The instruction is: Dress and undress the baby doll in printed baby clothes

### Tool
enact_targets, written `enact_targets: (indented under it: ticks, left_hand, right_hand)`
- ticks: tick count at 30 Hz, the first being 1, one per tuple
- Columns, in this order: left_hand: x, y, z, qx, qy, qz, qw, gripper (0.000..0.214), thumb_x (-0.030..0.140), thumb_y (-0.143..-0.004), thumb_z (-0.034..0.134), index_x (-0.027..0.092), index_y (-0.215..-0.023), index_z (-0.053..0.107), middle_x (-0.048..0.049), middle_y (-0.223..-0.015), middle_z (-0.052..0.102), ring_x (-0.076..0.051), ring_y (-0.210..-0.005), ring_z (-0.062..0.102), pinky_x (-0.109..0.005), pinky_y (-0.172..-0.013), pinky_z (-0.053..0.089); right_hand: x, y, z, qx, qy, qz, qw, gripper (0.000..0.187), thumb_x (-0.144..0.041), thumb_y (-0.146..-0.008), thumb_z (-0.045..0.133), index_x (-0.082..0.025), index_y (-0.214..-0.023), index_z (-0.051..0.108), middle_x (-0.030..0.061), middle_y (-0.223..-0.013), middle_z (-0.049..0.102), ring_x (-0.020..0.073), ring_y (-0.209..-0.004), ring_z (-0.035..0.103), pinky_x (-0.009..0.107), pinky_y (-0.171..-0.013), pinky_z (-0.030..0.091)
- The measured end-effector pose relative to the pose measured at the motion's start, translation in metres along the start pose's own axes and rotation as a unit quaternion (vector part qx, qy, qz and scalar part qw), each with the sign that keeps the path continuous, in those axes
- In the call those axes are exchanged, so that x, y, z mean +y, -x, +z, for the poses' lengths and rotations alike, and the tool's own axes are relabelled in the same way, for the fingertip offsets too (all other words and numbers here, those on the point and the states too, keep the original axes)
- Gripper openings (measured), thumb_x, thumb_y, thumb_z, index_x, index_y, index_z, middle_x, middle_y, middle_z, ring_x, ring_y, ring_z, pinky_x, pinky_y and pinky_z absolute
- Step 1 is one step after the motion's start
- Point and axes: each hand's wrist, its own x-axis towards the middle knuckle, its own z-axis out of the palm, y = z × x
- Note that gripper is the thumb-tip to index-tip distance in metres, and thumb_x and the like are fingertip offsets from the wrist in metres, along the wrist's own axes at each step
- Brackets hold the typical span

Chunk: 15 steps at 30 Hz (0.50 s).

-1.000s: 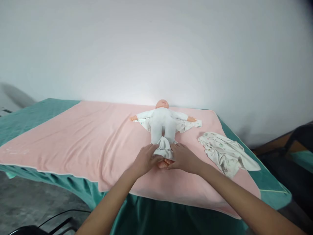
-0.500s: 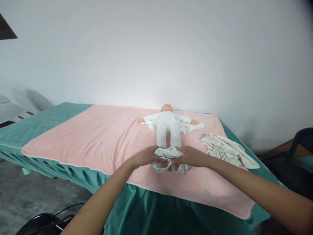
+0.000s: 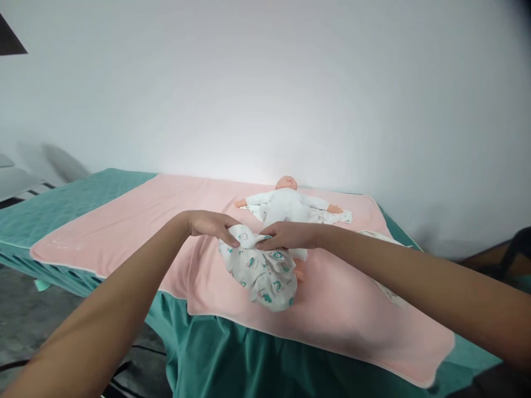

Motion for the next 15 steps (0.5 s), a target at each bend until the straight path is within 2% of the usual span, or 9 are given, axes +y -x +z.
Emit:
enact_targets:
  ticks: [2,6,9,11,13,15]
  left_hand:
    - [-0.014,0.003,-0.007,0.005,0.031,-0.014,0.999,0.033,0.026,-0.053,0.080,0.025,-0.085,0.072,-0.0017,-0.084,0.071,-0.024,-0.085,0.065,-0.034,-0.076,0.052]
    - [-0.053,0.006,-0.010,0.042,0.141,0.009,0.989,0.036,0.030,-0.051,0.083,0.020,-0.083,0.072,-0.0048,-0.080,0.070,-0.023,-0.073,0.065,-0.031,-0.064,0.052]
    - [-0.080,0.009,-0.013,0.019,0.170,0.040,0.984,0.041,0.039,-0.054,0.081,0.017,-0.087,0.071,-0.0070,-0.078,0.069,-0.022,-0.066,0.063,-0.028,-0.055,0.048]
    - [-0.093,0.007,-0.019,-0.001,0.164,0.046,0.985,0.038,0.041,-0.059,0.078,0.017,-0.087,0.071,-0.0071,-0.078,0.068,-0.019,-0.063,0.062,-0.026,-0.052,0.046]
    - [-0.104,0.000,-0.027,0.037,0.173,0.053,0.983,0.033,0.040,-0.063,0.076,0.017,-0.086,0.070,-0.0064,-0.078,0.067,-0.017,-0.063,0.060,-0.025,-0.053,0.045]
    - [-0.111,-0.013,-0.037,0.140,0.207,0.069,0.966,0.029,0.038,-0.066,0.074,0.017,-0.085,0.068,-0.0053,-0.079,0.066,-0.015,-0.065,0.060,-0.025,-0.057,0.046]
  right_hand:
    - [0.005,-0.021,0.007,-0.033,-0.107,0.006,0.994,0.034,-0.046,-0.072,0.071,-0.019,-0.093,0.068,0.0021,-0.081,0.066,0.0162,-0.072,0.058,0.029,-0.064,0.045]
    - [0.009,-0.045,0.036,-0.058,-0.309,0.027,0.949,0.038,-0.042,-0.070,0.075,-0.019,-0.098,0.065,0.0040,-0.091,0.067,0.0174,-0.085,0.063,0.030,-0.075,0.051]
    - [0.002,-0.051,0.064,-0.133,-0.357,0.054,0.923,0.044,-0.037,-0.065,0.080,-0.021,-0.102,0.062,0.0019,-0.094,0.066,0.0156,-0.086,0.063,0.029,-0.077,0.051]
    - [0.000,-0.059,0.077,-0.165,-0.357,0.062,0.917,0.050,-0.031,-0.061,0.084,-0.023,-0.104,0.061,0.0002,-0.095,0.065,0.0154,-0.088,0.062,0.028,-0.076,0.050]
    - [0.004,-0.076,0.080,-0.124,-0.352,0.048,0.927,0.049,-0.030,-0.060,0.083,-0.023,-0.103,0.060,-0.0005,-0.092,0.064,0.0158,-0.087,0.060,0.028,-0.074,0.050]
    - [0.015,-0.099,0.072,-0.020,-0.340,0.012,0.940,0.039,-0.034,-0.066,0.078,-0.022,-0.099,0.060,-0.0005,-0.087,0.063,0.0161,-0.084,0.059,0.029,-0.073,0.049]
